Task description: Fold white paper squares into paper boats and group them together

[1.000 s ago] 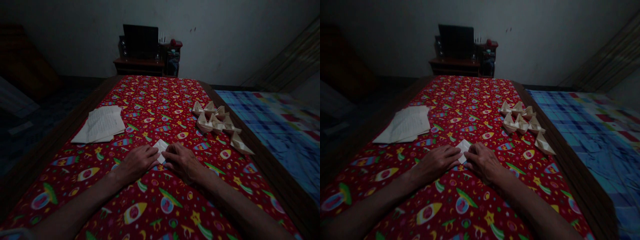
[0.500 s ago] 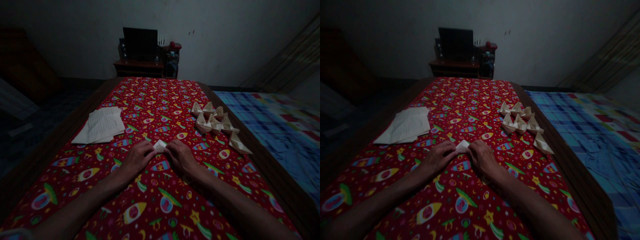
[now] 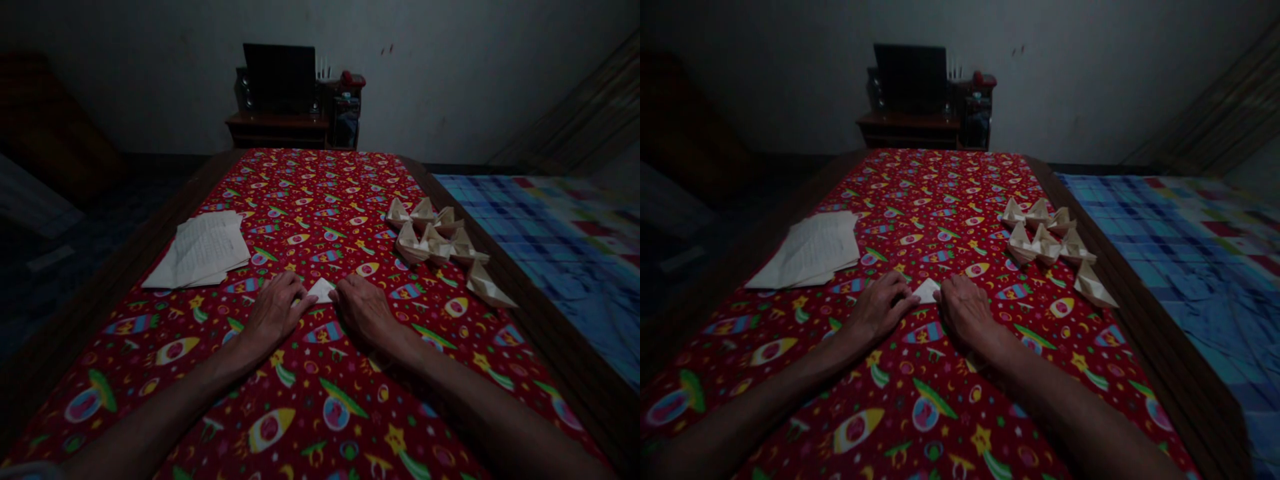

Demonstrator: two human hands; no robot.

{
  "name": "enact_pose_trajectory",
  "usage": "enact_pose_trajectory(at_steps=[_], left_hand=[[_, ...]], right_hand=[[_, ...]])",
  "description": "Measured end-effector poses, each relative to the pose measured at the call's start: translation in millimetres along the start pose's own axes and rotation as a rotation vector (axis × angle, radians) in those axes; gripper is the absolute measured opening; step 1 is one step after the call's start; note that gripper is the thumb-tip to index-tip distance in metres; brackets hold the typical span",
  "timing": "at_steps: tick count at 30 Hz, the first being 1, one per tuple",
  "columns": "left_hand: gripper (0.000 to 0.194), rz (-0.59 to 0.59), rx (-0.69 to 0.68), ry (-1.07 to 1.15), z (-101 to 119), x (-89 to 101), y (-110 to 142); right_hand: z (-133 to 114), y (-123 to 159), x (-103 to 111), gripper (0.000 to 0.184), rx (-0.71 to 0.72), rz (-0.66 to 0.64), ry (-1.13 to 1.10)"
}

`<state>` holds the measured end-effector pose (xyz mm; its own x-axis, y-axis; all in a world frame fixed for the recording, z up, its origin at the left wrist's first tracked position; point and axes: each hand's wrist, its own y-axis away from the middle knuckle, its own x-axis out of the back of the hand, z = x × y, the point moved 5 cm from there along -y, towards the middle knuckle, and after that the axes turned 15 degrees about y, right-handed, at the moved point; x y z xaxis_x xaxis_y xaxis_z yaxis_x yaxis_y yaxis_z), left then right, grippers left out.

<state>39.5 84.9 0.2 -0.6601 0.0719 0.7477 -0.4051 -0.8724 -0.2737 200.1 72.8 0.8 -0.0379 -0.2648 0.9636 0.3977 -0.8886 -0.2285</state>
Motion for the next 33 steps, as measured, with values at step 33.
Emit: enact_pose_trajectory(at_steps=[33], left_hand=[[0.050,-0.231,-0.320,-0.276,41,-18.0,31]], right_hand=[[-7,1,5,0.014,0.046,0.008,0.064]])
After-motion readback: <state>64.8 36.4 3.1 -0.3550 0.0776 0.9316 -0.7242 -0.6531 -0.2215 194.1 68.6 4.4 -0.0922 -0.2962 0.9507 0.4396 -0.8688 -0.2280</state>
